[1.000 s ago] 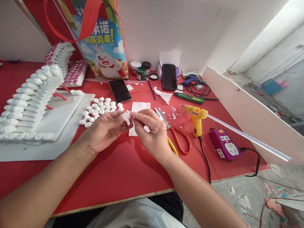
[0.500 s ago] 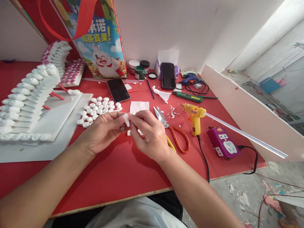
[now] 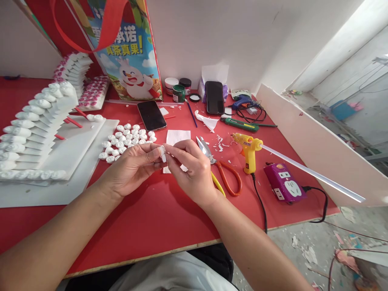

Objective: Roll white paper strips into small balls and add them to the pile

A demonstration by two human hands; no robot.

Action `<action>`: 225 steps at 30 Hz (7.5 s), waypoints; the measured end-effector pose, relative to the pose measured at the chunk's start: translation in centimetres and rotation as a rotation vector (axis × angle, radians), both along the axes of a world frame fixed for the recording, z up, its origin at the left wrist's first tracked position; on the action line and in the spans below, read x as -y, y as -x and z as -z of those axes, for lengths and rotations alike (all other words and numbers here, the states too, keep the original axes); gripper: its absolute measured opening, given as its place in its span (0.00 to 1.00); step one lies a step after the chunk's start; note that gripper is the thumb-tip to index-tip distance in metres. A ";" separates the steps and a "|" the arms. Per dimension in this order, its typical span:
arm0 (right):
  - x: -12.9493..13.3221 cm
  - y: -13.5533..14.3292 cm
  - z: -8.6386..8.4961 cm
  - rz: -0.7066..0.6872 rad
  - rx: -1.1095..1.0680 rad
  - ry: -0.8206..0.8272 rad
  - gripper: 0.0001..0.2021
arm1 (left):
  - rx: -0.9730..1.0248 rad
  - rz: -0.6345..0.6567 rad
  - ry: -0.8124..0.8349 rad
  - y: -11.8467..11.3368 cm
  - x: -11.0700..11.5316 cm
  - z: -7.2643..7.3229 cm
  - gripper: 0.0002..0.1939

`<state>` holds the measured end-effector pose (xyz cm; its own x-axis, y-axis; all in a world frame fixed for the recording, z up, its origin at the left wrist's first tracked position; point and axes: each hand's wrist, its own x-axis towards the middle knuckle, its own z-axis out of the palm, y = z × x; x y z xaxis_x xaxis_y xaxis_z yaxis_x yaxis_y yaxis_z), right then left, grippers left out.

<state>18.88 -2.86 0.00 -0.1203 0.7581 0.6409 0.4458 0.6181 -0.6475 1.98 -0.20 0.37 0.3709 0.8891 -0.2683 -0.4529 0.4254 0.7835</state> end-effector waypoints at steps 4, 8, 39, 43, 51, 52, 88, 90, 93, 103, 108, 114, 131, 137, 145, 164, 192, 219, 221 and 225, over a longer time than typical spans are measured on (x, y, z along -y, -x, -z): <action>0.0 -0.3 0.2 0.004 0.093 -0.106 0.14 | -0.006 0.007 -0.011 0.0 0.0 0.2 0.17; -0.1 -0.7 0.3 0.011 0.169 -0.189 0.15 | -0.017 0.008 -0.017 0.1 0.0 0.3 0.15; 0.0 -0.6 -0.2 0.005 0.072 -0.067 0.08 | 0.047 0.050 0.035 0.0 -0.2 0.8 0.16; 0.0 -0.6 -0.2 -0.009 0.072 -0.065 0.08 | 0.035 0.052 0.034 -0.1 -0.1 0.6 0.18; 0.0 -0.5 -0.2 -0.025 0.065 -0.079 0.08 | 0.029 0.072 0.016 0.1 -0.1 0.6 0.19; 0.0 -0.6 -0.2 -0.031 0.065 -0.090 0.08 | 0.030 0.072 0.017 0.1 -0.1 0.6 0.19; 0.6 0.1 0.2 -0.049 0.087 0.002 0.09 | 0.075 -0.054 0.038 -0.3 -0.5 1.2 0.18; 0.6 0.1 0.2 -0.047 0.090 0.002 0.09 | 0.071 -0.052 0.034 -0.2 -0.5 1.2 0.18; 0.6 0.2 0.3 -0.047 0.088 0.010 0.09 | 0.061 -0.052 0.024 -0.2 -0.5 1.2 0.18; 0.6 0.2 0.3 -0.060 0.061 0.038 0.08 | 0.069 -0.047 0.004 -0.3 -0.5 1.4 0.15; 0.6 0.1 0.2 -0.047 0.083 0.064 0.07 | 0.076 -0.047 0.010 -0.2 -0.4 1.4 0.15; 0.7 0.1 0.2 -0.039 0.100 0.045 0.06 | 0.064 -0.038 0.000 -0.2 -0.5 1.5 0.15; 0.7 0.1 0.2 -0.042 0.125 0.054 0.05 | 0.049 -0.045 0.002 -0.3 -0.4 1.3 0.16; 0.7 0.1 0.2 -0.037 0.129 0.070 0.04 | 0.059 -0.042 -0.012 -0.4 -0.4 1.2 0.16; 0.6 0.1 0.3 -0.036 0.130 0.077 0.04 | 0.046 -0.033 -0.014 -0.3 -0.4 1.3 0.16; 1.1 0.0 -0.5 0.027 -0.017 0.036 0.15 | 0.248 0.011 0.037 -0.5 -0.4 1.6 0.14; 0.8 -0.5 -1.1 -0.044 -0.404 0.321 0.18 | -0.430 -0.202 -0.568 -0.3 0.2 1.3 0.12; -0.3 0.2 -0.7 -0.105 -0.598 0.828 0.19 | -0.936 -0.344 -1.323 0.1 0.1 1.5 0.05; -0.3 0.3 -0.5 -0.114 -0.610 0.824 0.21 | -0.943 -0.330 -1.296 0.0 0.2 1.6 0.07; -0.5 0.4 -0.1 -0.109 -0.617 0.784 0.19 | -0.883 -0.283 -1.164 -0.5 0.8 1.5 0.08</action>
